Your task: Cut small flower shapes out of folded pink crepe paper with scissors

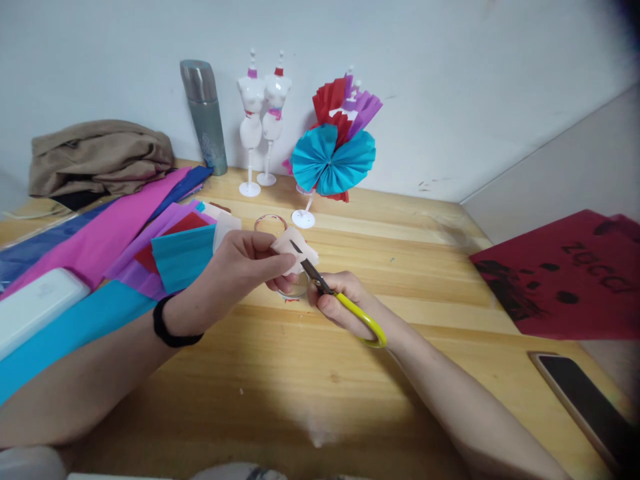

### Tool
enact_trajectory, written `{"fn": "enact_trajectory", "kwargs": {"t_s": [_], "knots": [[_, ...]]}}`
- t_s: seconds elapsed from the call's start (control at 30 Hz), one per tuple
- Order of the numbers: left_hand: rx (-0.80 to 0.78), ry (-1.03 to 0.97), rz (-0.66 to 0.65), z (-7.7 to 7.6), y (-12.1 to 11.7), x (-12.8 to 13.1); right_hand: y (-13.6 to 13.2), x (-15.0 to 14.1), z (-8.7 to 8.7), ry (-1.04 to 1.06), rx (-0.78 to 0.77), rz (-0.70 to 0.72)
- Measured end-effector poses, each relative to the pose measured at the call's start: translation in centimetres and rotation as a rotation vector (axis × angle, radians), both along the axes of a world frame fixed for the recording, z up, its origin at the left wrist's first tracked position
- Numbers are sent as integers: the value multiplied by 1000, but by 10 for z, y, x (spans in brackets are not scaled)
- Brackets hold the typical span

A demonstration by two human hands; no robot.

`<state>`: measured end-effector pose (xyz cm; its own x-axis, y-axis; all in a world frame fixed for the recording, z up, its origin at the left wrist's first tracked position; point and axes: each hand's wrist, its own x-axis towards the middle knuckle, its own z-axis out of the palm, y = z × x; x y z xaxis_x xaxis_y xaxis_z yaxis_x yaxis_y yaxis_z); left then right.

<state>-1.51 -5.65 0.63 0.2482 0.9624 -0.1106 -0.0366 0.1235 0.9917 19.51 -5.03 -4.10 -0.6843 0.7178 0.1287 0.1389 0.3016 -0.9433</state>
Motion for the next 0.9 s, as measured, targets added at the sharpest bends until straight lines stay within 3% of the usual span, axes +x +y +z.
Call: {"fn": "enact_trajectory", "kwargs": {"t_s": [0.63, 0.9], "knots": [[-42, -29, 17, -1, 0, 2, 1, -1, 0, -4, 38, -11], [-69, -38, -88, -7, 2, 2, 0, -2, 2, 36, -5, -44]]}}
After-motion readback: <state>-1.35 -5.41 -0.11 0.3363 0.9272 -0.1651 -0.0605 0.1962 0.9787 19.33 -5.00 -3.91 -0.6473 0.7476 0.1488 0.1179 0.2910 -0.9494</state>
